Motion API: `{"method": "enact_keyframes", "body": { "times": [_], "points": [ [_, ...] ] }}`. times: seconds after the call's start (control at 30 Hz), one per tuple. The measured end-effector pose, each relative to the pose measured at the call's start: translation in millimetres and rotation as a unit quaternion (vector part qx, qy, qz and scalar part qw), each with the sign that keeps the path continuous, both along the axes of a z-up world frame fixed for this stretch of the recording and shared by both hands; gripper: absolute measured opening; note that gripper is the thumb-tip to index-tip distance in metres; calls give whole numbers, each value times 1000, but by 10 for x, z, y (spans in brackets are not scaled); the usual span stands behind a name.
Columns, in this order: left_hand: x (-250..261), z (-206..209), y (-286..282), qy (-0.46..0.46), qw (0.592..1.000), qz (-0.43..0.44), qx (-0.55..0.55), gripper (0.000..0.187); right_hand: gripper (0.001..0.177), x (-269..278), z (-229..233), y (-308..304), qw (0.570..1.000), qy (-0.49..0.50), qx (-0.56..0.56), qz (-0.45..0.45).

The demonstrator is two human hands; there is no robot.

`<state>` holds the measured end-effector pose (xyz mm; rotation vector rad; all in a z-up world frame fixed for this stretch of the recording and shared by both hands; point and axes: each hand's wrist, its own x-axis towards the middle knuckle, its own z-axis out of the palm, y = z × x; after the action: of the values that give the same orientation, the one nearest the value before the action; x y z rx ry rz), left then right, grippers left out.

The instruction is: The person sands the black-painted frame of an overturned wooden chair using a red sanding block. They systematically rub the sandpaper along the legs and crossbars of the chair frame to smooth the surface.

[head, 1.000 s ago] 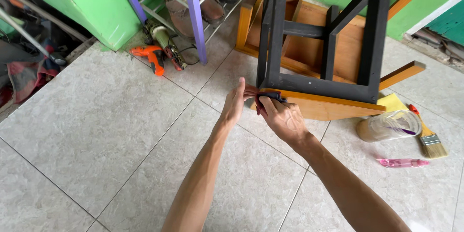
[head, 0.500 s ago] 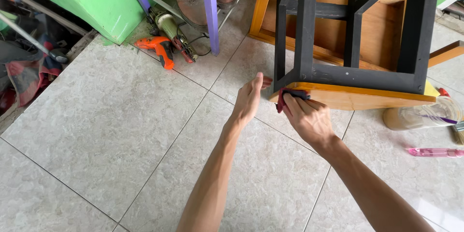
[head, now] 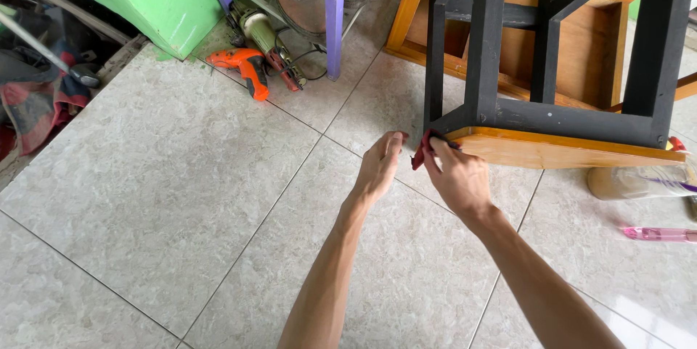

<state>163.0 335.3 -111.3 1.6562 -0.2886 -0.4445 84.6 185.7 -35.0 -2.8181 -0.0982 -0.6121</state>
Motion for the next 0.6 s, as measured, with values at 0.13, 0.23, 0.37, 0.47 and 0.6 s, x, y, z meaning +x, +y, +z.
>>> {"method": "enact_keyframes", "body": {
  "times": [0.13,0.23,0.37,0.47,0.6],
  "points": [
    [73,-28,24,107,982,-70,-138,66,20,-110,214,-4,977,107,185,5],
    [74,-16,66,212,936,-155,-237,69,19,-108,201,-40,882,248,400,29],
    [44,59,107,280,925,-164,-197,62,17,-101,63,-194,800,264,534,72],
    [-5,125,249,314,912,-185,-190,50,16,-78,34,-340,769,309,548,118],
    [-50,152,310,287,908,-185,-243,42,25,-11,247,-274,801,344,483,75]
  ]
}}
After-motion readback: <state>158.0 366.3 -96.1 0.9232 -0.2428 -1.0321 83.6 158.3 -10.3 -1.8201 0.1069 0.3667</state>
